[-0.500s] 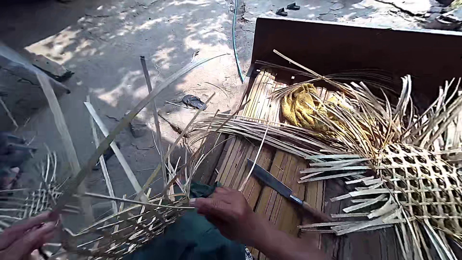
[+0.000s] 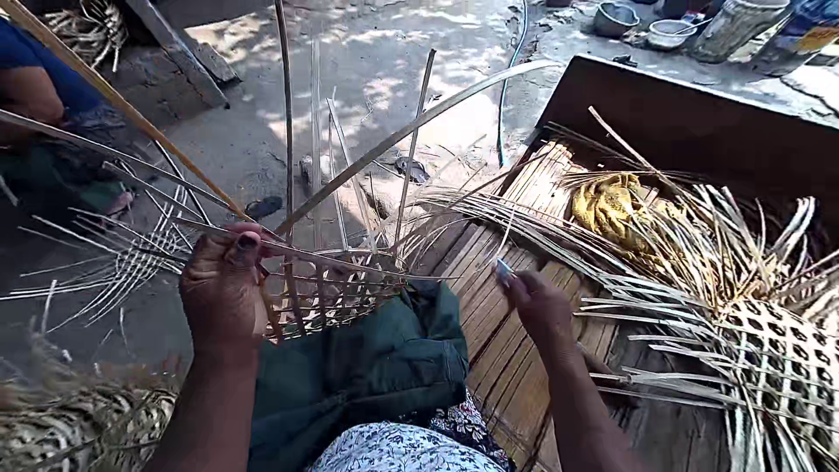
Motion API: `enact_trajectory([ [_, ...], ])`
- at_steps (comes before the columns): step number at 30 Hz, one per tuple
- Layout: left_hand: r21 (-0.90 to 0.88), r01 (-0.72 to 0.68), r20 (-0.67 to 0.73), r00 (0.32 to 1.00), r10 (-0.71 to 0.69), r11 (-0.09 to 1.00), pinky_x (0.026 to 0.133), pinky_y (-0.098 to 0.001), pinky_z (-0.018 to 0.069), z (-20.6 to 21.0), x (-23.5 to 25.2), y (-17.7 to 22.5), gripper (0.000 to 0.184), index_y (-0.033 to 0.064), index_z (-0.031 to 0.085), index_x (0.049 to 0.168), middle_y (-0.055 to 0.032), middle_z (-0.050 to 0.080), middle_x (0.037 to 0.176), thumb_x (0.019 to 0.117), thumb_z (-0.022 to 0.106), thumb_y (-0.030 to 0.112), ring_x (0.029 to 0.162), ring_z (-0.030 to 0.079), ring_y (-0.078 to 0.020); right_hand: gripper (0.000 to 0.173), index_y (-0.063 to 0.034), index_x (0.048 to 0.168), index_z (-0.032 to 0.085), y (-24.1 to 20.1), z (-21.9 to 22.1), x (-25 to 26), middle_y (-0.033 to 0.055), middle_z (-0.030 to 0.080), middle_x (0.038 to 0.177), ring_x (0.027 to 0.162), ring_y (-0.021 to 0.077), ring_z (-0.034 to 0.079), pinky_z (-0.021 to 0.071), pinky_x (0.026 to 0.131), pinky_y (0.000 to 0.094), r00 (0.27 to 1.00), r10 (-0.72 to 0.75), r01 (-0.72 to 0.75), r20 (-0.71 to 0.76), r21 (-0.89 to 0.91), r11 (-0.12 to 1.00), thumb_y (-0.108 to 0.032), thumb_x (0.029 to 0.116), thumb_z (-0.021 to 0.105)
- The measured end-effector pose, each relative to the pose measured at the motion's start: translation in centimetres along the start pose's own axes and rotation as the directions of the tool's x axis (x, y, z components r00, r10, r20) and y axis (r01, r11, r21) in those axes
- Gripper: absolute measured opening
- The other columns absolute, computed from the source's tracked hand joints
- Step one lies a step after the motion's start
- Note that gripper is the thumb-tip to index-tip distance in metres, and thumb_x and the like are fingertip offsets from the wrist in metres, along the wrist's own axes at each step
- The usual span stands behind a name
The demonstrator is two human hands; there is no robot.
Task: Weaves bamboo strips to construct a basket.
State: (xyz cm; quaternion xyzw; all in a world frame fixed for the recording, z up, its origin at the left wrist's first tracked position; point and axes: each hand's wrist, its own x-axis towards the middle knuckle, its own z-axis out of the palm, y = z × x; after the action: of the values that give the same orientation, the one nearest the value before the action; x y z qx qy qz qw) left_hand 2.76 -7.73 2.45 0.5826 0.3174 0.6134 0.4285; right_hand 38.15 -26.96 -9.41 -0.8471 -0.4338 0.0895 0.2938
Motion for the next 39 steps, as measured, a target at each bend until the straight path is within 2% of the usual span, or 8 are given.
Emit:
enact_trajectory([
  [4,-0.071,0.004,-0.107,0.994,-0.011,0.997,0.083,-0.0272,0.0589,-1.5,0.1,-0.9,0.013,0.0135,0.067,0.107,0.0063,0.072,0.094,0.1032,0.056,0.008,0.083,0.069,-0.007,0.042,0.005,0.131,0.063,8.8,1.7,-0.4,0.0351,0.055,0.137,0.13,0.0523,0.053,0.0434,0.103,0.07,0.835,0.505,-0.381,0.216,-0.436,0.816,-0.02,0.0977,0.064],
  [14,-0.171,0.034,-0.222,0.972,-0.072,0.985,0.082,-0.0264,0.0593,-2.4,-0.3,-1.1,0.015,0.0112,0.063,0.106,0.0023,0.072,0.089,0.107,0.048,0.009,0.082,0.07,-0.0087,0.051,-0.0056,0.145,0.054,14.2,2.0,-2.9,0.031,0.056,0.139,0.125,0.0509,0.057,0.0467,0.098,0.0696,0.871,0.456,-0.331,0.186,-0.465,0.821,-0.008,0.0946,0.063],
  [17,-0.175,0.049,-0.263,0.96,-0.095,0.983,0.079,-0.0254,0.0596,-2.8,-0.2,-1.2,0.016,0.0111,0.06,0.106,0.0024,0.072,0.086,0.1087,0.044,0.01,0.079,0.07,-0.0088,0.049,-0.0037,0.142,0.057,15.9,2.0,-4.6,0.0299,0.061,0.133,0.118,0.0497,0.062,0.0475,0.096,0.0701,0.917,0.364,-0.317,0.166,-0.252,0.914,-0.014,0.0945,0.067],
  [20,-0.189,0.077,-0.303,0.944,-0.132,0.979,0.077,-0.0252,0.0591,-3.1,-0.1,-1.2,0.017,0.0095,0.059,0.106,0.0015,0.071,0.083,0.1097,0.043,0.011,0.077,0.07,-0.009,0.037,-0.0047,0.132,0.066,15.4,2.0,-7.5,0.027,0.07,0.103,0.088,0.0431,0.068,0.0516,0.081,0.0647,0.918,0.385,-0.393,0.096,0.087,0.915,-0.019,0.0983,0.066],
  [25,-0.206,0.106,-0.334,0.927,-0.172,0.973,0.078,-0.0253,0.0591,-2.9,0.1,-1.2,0.016,0.0099,0.059,0.106,0.002,0.07,0.082,0.1098,0.044,0.013,0.076,0.069,-0.0086,0.041,0.0002,0.116,0.072,9.0,0.4,-9.6,-0.0005,0.064,0.07,0.054,0.0041,0.056,0.0514,0.054,0.0264,0.971,0.189,-0.105,-0.143,0.455,0.884,-0.027,0.098,0.048],
  [28,-0.211,0.126,-0.33,0.924,-0.192,0.969,0.077,-0.0248,0.0591,-2.3,0.1,-1.0,0.015,0.0104,0.058,0.106,0.0032,0.069,0.08,0.11,0.044,0.014,0.075,0.069,-0.008,0.029,-0.0005,0.116,0.066,2.6,-1.6,-7.8,-0.0022,0.07,0.073,0.05,0.0059,0.06,0.0553,0.048,0.0246,0.995,0.089,-0.088,0.044,0.802,0.591,-0.019,0.0969,0.054],
  [32,-0.222,0.112,-0.319,0.93,-0.181,0.969,0.078,-0.0254,0.0598,-1.8,-0.4,-0.6,0.015,0.0108,0.058,0.106,0.004,0.069,0.079,0.1099,0.044,0.014,0.076,0.069,-0.0077,0.058,-0.0031,0.153,0.043,-4.3,-0.6,-3.7,0.0078,0.076,0.088,0.047,0.0065,0.057,0.0498,0.044,0.0224,0.92,-0.296,-0.239,0.258,0.966,0.101,-0.031,0.1022,0.051],
  [39,-0.199,0.071,-0.332,0.934,-0.135,0.977,0.079,-0.0254,0.06,-1.8,-1.8,-0.2,0.014,0.0113,0.06,0.103,0.0041,0.07,0.081,0.1082,0.047,0.011,0.077,0.07,-0.0074,0.046,-0.0105,0.151,0.034,-11.0,2.0,0.9,0.0127,0.073,0.091,0.043,0.0091,0.055,0.0505,0.043,0.0231,0.903,-0.335,-0.336,0.268,0.927,-0.167,-0.018,0.1058,0.034],
])
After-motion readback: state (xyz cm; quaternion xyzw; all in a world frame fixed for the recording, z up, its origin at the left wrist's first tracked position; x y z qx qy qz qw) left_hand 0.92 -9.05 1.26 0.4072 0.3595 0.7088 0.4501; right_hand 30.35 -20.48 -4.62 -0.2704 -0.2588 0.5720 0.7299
